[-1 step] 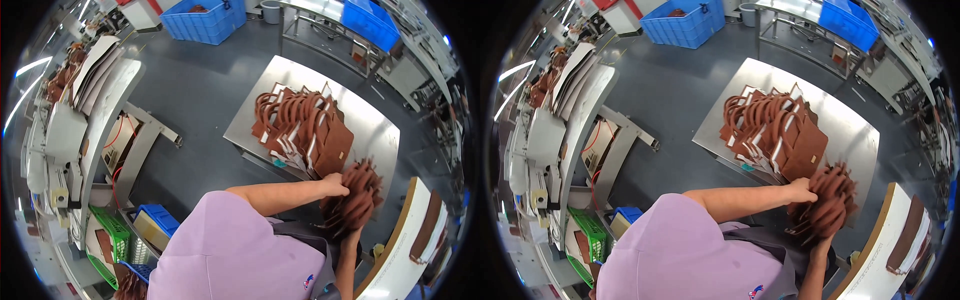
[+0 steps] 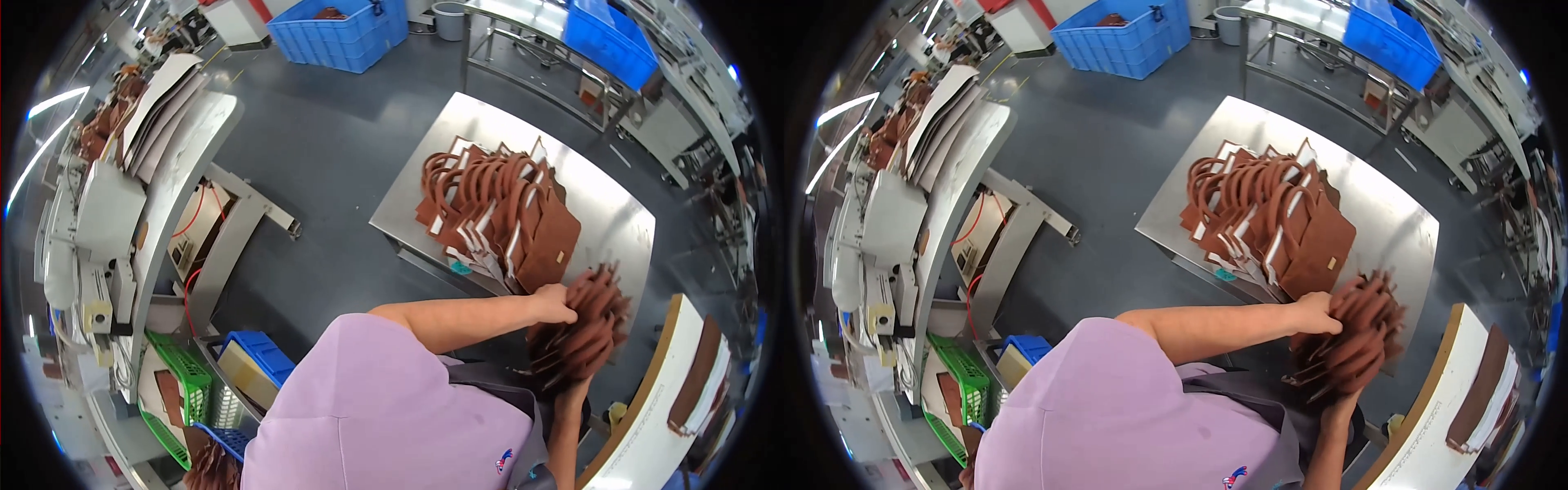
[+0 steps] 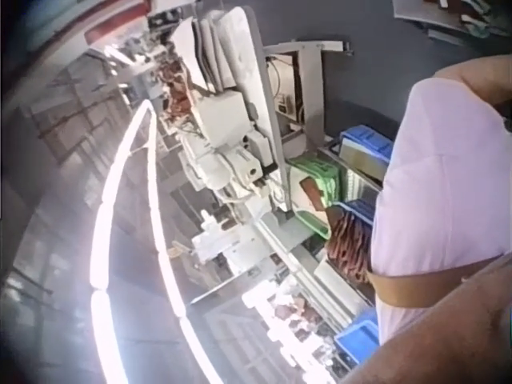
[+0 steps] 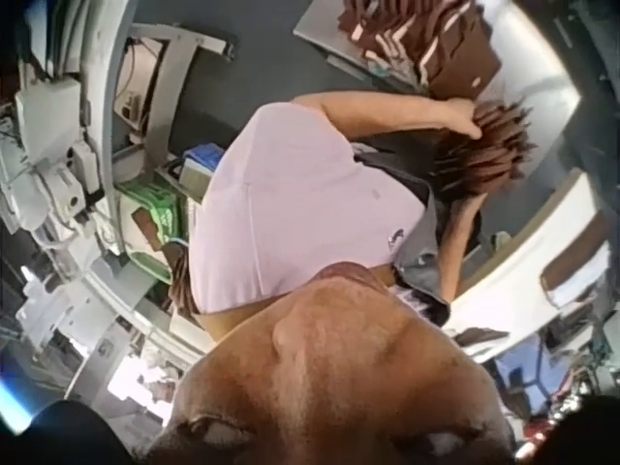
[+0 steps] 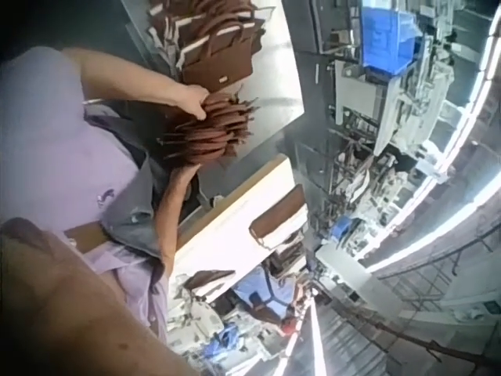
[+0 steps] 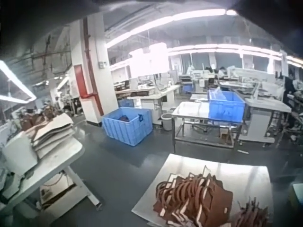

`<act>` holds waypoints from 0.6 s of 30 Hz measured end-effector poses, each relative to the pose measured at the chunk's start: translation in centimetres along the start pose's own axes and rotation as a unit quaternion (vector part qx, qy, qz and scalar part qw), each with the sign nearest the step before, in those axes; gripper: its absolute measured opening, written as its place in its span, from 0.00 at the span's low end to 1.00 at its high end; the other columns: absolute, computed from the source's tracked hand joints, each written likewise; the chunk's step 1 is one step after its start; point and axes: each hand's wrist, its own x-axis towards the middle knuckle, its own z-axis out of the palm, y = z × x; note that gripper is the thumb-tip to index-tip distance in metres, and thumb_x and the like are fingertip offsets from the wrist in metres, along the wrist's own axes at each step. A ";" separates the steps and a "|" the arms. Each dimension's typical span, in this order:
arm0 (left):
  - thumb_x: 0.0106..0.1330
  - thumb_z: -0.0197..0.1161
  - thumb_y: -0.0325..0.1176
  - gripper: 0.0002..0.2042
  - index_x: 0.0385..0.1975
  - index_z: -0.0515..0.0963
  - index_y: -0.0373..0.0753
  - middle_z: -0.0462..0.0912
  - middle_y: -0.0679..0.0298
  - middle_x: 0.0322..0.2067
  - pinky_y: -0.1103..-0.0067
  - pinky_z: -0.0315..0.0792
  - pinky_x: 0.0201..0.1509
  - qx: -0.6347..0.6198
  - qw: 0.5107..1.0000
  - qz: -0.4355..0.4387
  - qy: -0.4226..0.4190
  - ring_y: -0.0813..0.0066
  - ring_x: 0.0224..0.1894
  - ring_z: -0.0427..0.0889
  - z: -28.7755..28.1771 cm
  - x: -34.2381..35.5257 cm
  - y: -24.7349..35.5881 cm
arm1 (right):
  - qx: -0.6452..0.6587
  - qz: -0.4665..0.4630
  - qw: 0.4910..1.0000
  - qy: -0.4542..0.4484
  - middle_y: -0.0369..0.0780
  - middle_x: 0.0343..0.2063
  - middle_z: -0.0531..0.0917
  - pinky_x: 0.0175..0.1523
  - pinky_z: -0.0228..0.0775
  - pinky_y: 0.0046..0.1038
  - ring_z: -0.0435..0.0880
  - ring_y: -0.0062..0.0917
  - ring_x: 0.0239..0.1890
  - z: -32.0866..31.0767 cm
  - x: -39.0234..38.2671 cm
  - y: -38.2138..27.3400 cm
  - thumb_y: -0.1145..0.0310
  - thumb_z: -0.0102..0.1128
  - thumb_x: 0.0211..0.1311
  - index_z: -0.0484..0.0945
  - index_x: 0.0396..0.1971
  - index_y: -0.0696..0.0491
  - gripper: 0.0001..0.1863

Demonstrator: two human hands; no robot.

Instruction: Sewing together components of leather bags using an industrial sewing machine.

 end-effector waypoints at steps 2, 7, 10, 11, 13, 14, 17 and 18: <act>0.42 0.70 0.44 0.21 0.34 0.85 0.37 0.85 0.46 0.34 0.63 0.76 0.51 0.127 0.988 0.090 -0.009 0.48 0.43 0.84 -0.6 0.7 2.2 | 0.040 -0.011 0.997 -0.065 0.41 0.69 0.66 0.75 0.52 0.38 0.64 0.35 0.70 2.0 -1.5 -0.4 0.38 0.31 0.76 0.56 0.73 0.49 0.37; 0.44 0.70 0.53 0.20 0.26 0.85 0.41 0.86 0.53 0.32 0.65 0.77 0.46 0.296 0.912 0.270 -0.084 0.53 0.40 0.84 -2.6 -2.7 15.2 | 0.081 -0.077 0.977 -0.180 0.42 0.64 0.70 0.73 0.56 0.39 0.69 0.35 0.66 5.1 -5.6 -1.4 0.45 0.37 0.77 0.62 0.68 0.50 0.31; 0.49 0.68 0.62 0.26 0.34 0.87 0.43 0.87 0.57 0.40 0.69 0.75 0.51 0.331 0.882 0.266 -0.205 0.60 0.46 0.84 -2.9 -3.6 22.0 | 0.005 -0.134 0.964 -0.231 0.42 0.58 0.75 0.69 0.61 0.38 0.73 0.33 0.61 3.9 -7.3 -2.2 0.51 0.42 0.76 0.66 0.64 0.54 0.27; 0.52 0.66 0.67 0.30 0.39 0.87 0.44 0.86 0.58 0.44 0.71 0.73 0.54 0.306 0.872 0.252 -0.288 0.63 0.49 0.82 -2.8 -3.4 23.3 | -0.045 -0.141 0.957 -0.250 0.42 0.56 0.77 0.66 0.63 0.35 0.73 0.33 0.58 4.3 -8.2 -3.3 0.54 0.44 0.77 0.67 0.63 0.55 0.25; 0.56 0.62 0.69 0.33 0.40 0.87 0.41 0.86 0.56 0.44 0.69 0.73 0.52 0.302 0.858 0.218 -0.353 0.63 0.48 0.82 -2.4 -2.7 24.8 | -0.037 -0.117 0.957 -0.262 0.41 0.54 0.78 0.65 0.64 0.35 0.74 0.32 0.57 8.4 -10.7 -6.2 0.57 0.44 0.76 0.69 0.62 0.55 0.23; 0.60 0.58 0.71 0.35 0.41 0.86 0.39 0.86 0.55 0.44 0.68 0.73 0.50 0.295 0.841 0.182 -0.415 0.63 0.48 0.82 -1.6 -2.6 26.2 | -0.031 -0.089 0.957 -0.274 0.40 0.52 0.80 0.64 0.64 0.34 0.75 0.32 0.56 9.8 -11.9 -7.7 0.60 0.45 0.76 0.72 0.60 0.55 0.21; 0.63 0.55 0.71 0.36 0.42 0.86 0.39 0.85 0.55 0.42 0.70 0.71 0.55 0.257 0.852 0.193 -0.413 0.62 0.47 0.80 -2.2 -3.3 25.2 | -0.315 -0.082 0.924 -0.201 0.40 0.55 0.81 0.66 0.64 0.30 0.76 0.27 0.59 9.8 -15.0 -9.9 0.69 0.52 0.75 0.78 0.57 0.55 0.16; 0.63 0.55 0.71 0.36 0.41 0.85 0.37 0.84 0.57 0.38 0.71 0.72 0.50 0.251 0.849 0.182 -0.428 0.64 0.43 0.80 -2.5 -3.1 24.5 | -0.333 -0.197 0.906 -0.172 0.40 0.48 0.84 0.58 0.70 0.25 0.81 0.26 0.51 10.5 -14.5 -9.9 0.73 0.57 0.70 0.82 0.51 0.56 0.13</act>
